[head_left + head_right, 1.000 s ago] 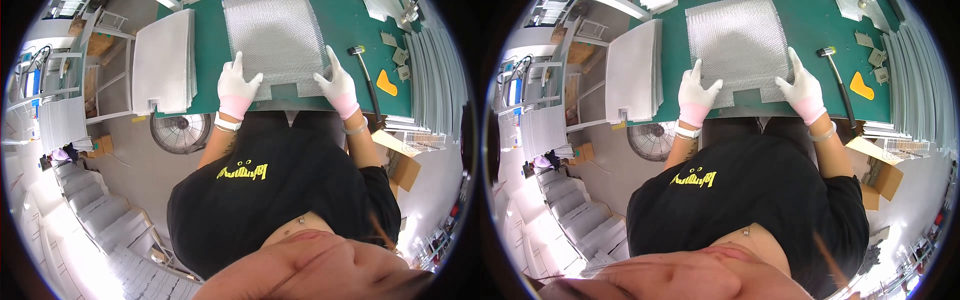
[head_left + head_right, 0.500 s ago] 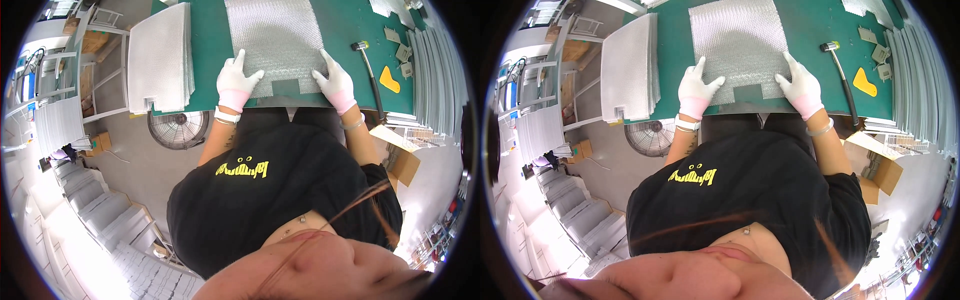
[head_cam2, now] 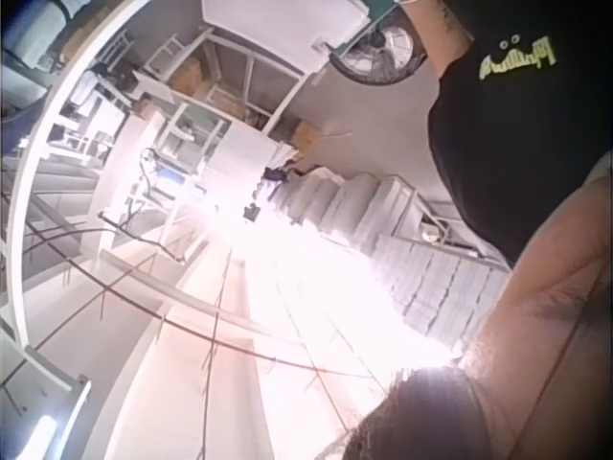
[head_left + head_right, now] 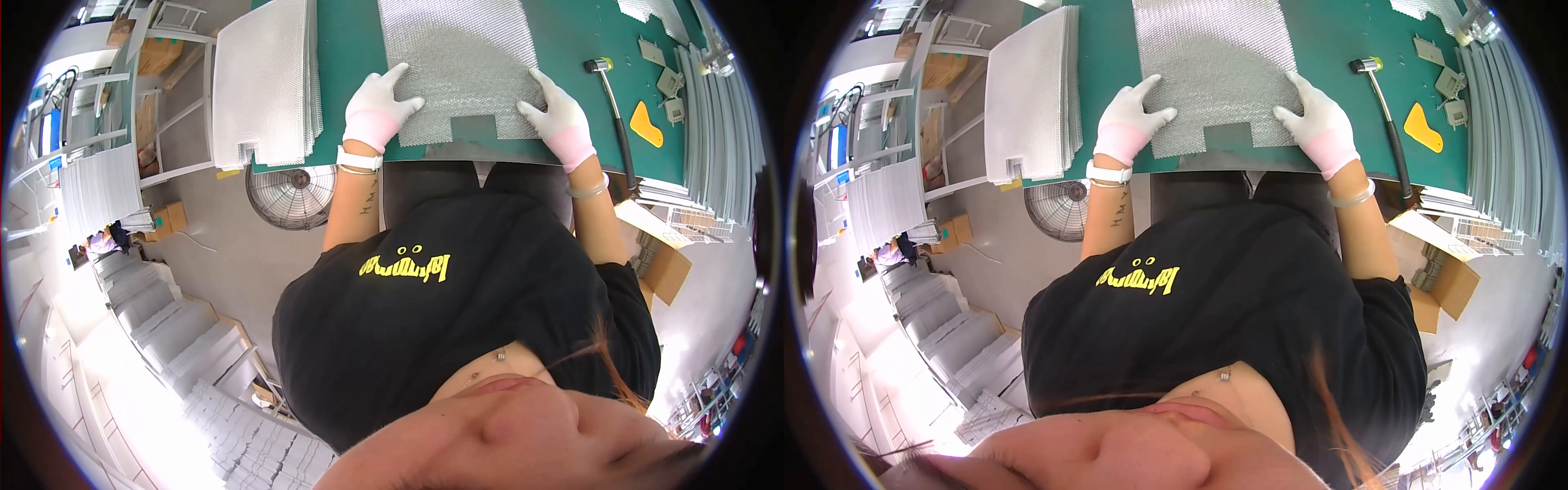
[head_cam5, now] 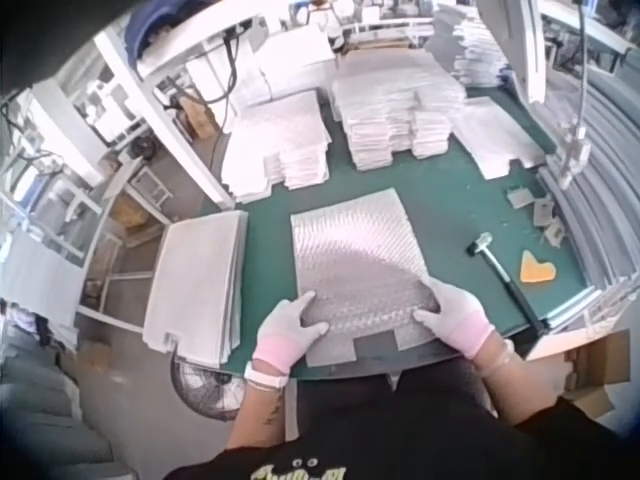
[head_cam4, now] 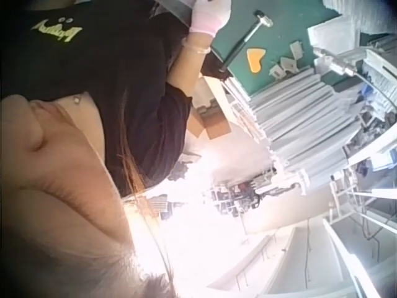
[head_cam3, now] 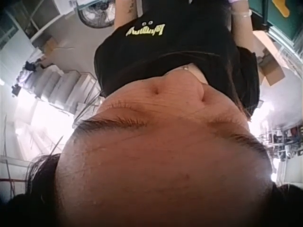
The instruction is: Assembling metal mesh filters by placing mesh into frames and securing them with screws using a power drill.
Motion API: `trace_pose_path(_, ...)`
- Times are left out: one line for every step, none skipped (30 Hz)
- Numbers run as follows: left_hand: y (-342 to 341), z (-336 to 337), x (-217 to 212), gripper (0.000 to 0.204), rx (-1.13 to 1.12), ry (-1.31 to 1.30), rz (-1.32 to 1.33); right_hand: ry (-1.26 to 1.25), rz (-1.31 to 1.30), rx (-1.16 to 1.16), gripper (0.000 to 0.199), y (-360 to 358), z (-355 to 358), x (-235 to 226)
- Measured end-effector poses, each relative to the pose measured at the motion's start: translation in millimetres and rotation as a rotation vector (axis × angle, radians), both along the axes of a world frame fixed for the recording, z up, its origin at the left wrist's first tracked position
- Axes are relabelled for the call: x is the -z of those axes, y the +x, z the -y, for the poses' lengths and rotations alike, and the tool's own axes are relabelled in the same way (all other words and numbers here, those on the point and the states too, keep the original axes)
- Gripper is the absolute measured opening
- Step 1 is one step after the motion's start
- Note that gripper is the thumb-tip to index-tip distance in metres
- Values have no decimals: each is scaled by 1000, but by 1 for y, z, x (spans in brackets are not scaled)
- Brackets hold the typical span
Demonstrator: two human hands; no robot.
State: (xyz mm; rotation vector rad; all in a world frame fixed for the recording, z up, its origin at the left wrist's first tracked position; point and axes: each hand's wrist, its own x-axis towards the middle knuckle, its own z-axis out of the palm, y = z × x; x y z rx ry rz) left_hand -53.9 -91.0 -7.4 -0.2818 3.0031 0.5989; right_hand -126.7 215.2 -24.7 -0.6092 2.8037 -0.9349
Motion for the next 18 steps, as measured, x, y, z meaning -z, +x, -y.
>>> trace_pose_path(-2,-2,-8,67,-37,-13,55,-9,-28,1,63,-1,-2,5)
trace_pose_path(-3,-3,-12,68,-73,-26,109,-18,-56,2,65,-1,-3,7)
trace_pose_path(-2,-2,-10,68,-71,-23,108,-16,-57,3,65,-1,-3,5)
trace_pose_path(0,0,-5,68,-56,-24,58,9,-44,11,67,-1,-2,1)
trace_pose_path(1,0,-2,68,-40,-25,8,33,-30,19,69,-1,0,-3)
trace_pose_path(2,-1,-2,68,-39,-25,7,33,-31,21,69,-2,1,-8)
trace_pose_path(4,-4,-3,64,-23,-84,-39,94,-17,37,72,-4,3,-12)
trace_pose_path(6,-5,-3,61,-6,-143,-85,156,-2,53,74,-5,3,-17)
trace_pose_path(4,-5,0,61,0,-140,-89,159,-4,60,74,-8,3,-23)
trace_pose_path(4,-3,5,58,97,-173,-171,224,38,70,75,-10,1,-29)
trace_pose_path(5,0,10,55,192,-206,-254,289,82,81,76,-12,0,-32)
trace_pose_path(4,2,14,55,199,-202,-259,292,79,89,76,-15,-4,-31)
trace_pose_path(4,6,17,52,238,-191,-248,235,119,99,75,-19,-12,-29)
trace_pose_path(4,9,19,49,276,-180,-238,177,158,107,75,-21,-21,-27)
trace_pose_path(2,9,18,48,283,-137,-224,103,62,135,69,-22,-33,-21)
trace_pose_path(3,11,17,48,280,-141,-229,-2,82,164,61,-24,-41,-27)
trace_pose_path(6,14,17,48,271,-138,-214,-34,-42,202,57,-33,-50,-28)
trace_pose_path(4,14,18,48,277,-126,-205,-59,-170,255,54,-43,-66,-31)
